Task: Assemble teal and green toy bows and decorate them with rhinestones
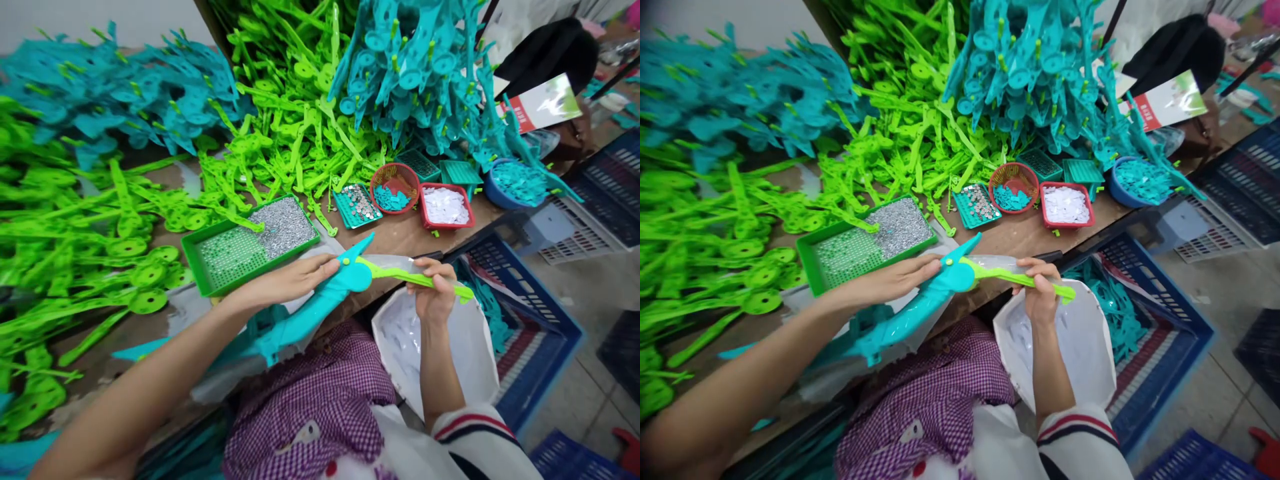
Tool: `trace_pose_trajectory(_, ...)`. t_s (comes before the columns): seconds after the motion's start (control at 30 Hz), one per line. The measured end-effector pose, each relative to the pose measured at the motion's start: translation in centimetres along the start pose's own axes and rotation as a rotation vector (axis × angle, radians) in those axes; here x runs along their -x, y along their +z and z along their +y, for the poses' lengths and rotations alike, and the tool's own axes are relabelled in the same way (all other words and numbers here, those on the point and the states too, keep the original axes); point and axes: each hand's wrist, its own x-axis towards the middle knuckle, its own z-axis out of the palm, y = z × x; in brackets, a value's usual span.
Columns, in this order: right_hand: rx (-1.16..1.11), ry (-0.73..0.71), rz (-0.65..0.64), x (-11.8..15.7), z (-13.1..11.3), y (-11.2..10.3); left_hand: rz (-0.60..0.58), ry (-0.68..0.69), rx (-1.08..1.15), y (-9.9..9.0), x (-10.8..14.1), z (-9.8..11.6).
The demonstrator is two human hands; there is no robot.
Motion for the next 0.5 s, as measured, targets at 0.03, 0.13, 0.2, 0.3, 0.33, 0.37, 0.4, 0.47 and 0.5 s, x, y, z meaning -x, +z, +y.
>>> trace_pose_trajectory(0.03,0.003,-0.008,-0.013,0.3,-0.1,-0.1,-0.023,-0.009,0.101,-0.2,-0.8,0.2)
trace_pose_trajectory(0.13,0.009,-0.039,-0.054,1.2,-0.2,-0.3,-0.077,-0.136,0.383,0.3,-1.9,0.1)
trace_pose_trajectory(0.2,0.009,-0.075,-0.064,1.4,-0.3,-0.2,-0.087,-0.212,0.469,0.8,-1.6,0.0)
trace_pose_trajectory(0.3,0.045,-0.09,-0.049,1.2,-0.5,-0.1,-0.066,-0.252,0.493,1.1,-0.8,0.1)
trace_pose_trajectory(0.33,0.063,-0.102,-0.047,1.2,-0.5,-0.1,-0.06,-0.253,0.509,1.1,-0.7,0.3)
trace_pose_trajectory(0.37,0.084,-0.126,-0.048,1.4,-0.6,-0.2,-0.044,-0.252,0.532,1.1,-0.7,0.4)
trace_pose_trajectory(0.4,0.106,-0.161,-0.052,1.8,-0.5,-0.4,-0.02,-0.249,0.554,1.0,-0.8,0.6)
trace_pose_trajectory(0.47,0.168,-0.239,-0.064,3.8,-0.1,-0.8,0.051,-0.245,0.571,0.6,-1.2,0.8)
trace_pose_trajectory(0.5,0.213,-0.242,-0.072,5.3,0.3,-1.1,0.079,-0.244,0.567,0.4,-1.4,0.8)
